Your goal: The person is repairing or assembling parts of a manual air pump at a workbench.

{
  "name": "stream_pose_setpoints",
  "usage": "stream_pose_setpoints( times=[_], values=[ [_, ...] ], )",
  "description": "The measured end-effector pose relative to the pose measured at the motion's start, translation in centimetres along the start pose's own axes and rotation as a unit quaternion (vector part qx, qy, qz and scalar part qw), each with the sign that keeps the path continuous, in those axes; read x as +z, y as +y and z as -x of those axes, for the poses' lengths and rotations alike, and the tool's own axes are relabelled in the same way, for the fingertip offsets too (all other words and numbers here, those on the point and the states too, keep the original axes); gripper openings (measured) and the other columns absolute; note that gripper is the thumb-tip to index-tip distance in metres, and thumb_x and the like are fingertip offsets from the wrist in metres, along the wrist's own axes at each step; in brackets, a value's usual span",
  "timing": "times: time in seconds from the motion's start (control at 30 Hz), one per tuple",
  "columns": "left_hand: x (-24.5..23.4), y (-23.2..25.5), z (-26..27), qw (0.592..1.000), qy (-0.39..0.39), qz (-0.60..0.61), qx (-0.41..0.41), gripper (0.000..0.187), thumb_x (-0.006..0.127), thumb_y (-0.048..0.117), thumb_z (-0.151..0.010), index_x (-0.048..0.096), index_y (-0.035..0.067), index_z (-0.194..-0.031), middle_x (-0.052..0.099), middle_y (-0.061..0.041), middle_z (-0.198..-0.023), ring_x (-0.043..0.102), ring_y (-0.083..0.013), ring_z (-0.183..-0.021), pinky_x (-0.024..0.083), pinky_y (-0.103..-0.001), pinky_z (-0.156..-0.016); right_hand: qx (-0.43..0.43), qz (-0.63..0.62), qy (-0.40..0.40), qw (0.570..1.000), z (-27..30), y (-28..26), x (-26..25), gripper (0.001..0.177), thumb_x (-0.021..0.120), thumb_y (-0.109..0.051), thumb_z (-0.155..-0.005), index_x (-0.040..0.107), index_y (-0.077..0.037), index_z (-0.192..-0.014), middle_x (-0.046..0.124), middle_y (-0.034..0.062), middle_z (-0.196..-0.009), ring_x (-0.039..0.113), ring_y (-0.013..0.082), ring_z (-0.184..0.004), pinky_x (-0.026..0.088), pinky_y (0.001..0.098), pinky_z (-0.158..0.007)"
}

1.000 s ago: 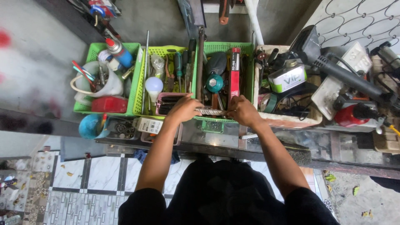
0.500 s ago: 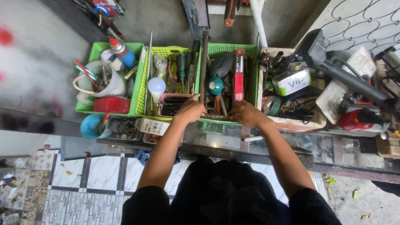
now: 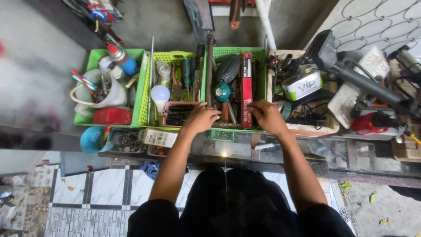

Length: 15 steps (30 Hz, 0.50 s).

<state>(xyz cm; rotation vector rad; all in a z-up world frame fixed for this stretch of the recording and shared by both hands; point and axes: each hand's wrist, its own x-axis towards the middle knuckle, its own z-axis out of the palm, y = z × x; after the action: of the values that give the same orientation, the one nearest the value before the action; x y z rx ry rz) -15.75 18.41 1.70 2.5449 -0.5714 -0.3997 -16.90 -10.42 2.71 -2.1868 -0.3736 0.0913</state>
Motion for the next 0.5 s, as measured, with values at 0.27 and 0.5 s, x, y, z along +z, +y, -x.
stream_pose_setpoints(
  times=[0.27,0.5],
  values=[
    [2.0,0.3,-1.8,0.975,0.210,0.064,-0.037,0.031,0.071,0.026,-0.099,0.072,0.011,-0.126,0.074,-0.007,-0.120,0.072,-0.0246,-0.099,0.060,-0.039,-0.086,0.053,-0.009,0.033,0.998,3.3,-1.3,1.3,0.022,0.065,-0.016,-0.098,0.073,-0.005,-0.115,0.073,0.0123,-0.100,0.072,0.0235,-0.077,0.059,0.0362,-0.068],
    [3.0,0.4,-6.1,0.961,0.259,-0.093,0.037,0.051,0.075,0.029,-0.096,0.061,0.007,-0.140,0.058,-0.009,-0.148,0.057,-0.0292,-0.132,0.047,-0.042,-0.112,-0.082,0.070,0.115,0.987,4.2,-1.5,2.6,0.016,0.072,-0.010,-0.089,0.075,-0.005,-0.104,0.071,0.0126,-0.093,0.067,0.0336,-0.081,0.052,0.0434,-0.072]
  ],
)
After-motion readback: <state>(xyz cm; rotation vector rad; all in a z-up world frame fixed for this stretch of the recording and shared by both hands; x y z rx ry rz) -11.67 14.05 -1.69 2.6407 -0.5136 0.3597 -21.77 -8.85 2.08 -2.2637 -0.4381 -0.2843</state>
